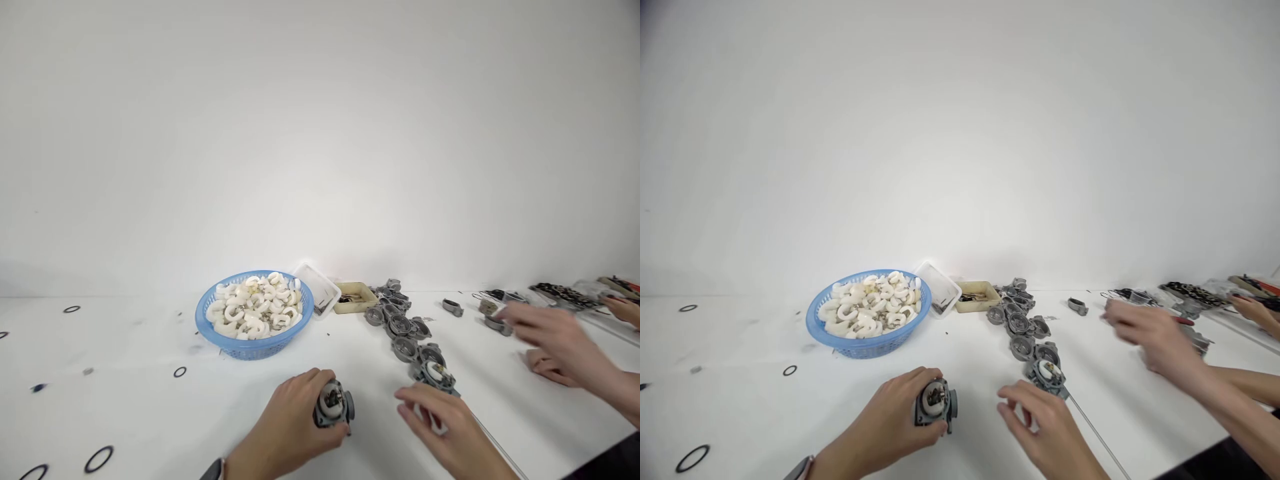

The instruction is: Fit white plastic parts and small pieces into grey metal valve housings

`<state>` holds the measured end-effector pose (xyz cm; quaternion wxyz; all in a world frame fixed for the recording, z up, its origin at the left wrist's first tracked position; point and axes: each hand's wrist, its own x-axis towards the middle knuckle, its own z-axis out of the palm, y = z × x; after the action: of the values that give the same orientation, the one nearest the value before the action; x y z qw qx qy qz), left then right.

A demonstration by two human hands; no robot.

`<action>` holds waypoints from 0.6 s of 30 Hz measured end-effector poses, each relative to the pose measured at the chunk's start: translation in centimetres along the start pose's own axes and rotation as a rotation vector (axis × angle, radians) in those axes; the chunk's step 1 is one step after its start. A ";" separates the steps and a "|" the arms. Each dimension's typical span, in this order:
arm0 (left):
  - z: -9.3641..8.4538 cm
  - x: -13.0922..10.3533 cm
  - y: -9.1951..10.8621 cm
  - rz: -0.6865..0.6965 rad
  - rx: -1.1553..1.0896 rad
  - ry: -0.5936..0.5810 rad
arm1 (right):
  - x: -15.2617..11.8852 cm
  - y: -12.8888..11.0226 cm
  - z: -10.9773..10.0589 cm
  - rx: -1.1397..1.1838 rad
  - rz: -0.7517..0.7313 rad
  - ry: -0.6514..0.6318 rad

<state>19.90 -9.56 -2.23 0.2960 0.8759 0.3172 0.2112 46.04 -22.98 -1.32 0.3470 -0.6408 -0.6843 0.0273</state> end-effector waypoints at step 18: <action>-2.6 0.6 -1.4 -0.122 0.202 0.126 | 0.3 9.7 -0.9 -0.131 0.416 0.134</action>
<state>18.29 -7.25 -1.09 0.1980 0.8654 0.4076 0.2141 54.87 -21.34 -5.15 0.3363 -0.7895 -0.5133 0.0113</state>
